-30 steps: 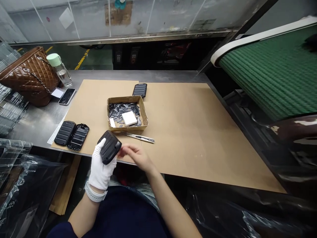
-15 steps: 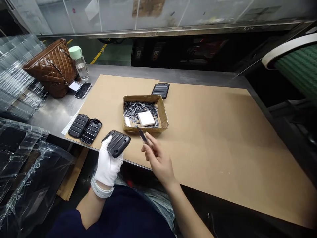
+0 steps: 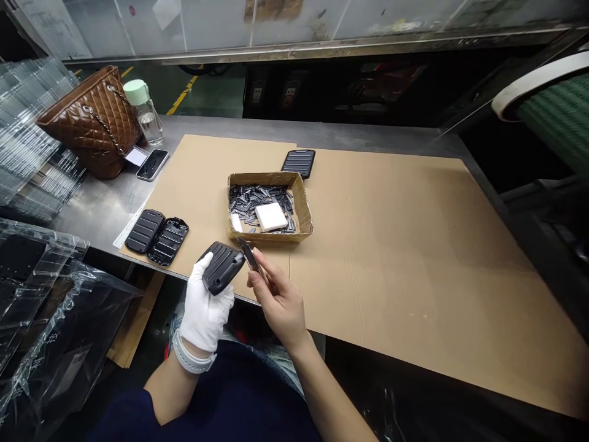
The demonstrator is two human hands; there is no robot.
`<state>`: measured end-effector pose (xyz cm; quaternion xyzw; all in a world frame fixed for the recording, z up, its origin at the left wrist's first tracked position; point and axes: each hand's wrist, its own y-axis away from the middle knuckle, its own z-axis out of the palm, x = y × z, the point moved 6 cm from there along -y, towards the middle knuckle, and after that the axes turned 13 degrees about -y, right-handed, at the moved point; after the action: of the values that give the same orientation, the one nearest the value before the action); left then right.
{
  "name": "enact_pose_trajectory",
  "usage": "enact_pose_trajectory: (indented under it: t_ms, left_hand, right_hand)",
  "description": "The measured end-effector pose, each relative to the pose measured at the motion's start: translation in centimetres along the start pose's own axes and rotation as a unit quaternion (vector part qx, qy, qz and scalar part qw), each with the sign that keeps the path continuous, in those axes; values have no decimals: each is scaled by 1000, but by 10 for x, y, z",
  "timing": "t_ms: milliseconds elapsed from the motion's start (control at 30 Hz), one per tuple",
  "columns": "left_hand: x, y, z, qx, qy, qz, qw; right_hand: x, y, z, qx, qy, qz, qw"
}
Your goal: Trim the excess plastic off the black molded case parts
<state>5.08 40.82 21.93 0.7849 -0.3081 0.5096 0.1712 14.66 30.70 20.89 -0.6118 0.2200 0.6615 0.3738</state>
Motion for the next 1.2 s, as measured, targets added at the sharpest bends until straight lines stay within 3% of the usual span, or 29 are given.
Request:
enact_pose_trajectory:
  t_ms: [167,533,767,1067,1200]
  left_hand:
    - [0,3,2,2,84,-28,996]
    - [12,3,-2,22,22,-15,999]
    - [11,4,-1,3,72,-12,997]
    - [12,5,-6,24,116,-84,989]
    - [-10,2,-2,40,173,-137,975]
  right_hand:
    - [3,1,1,7,-6,-13,1000]
    - [2,5,2,6,-9,-100,995]
    - [-1,15,18,-59,19,-178,982]
    - [-15,21,31,-105,99,-264,954]
    - [-19,24,37,-139,166,-296,930]
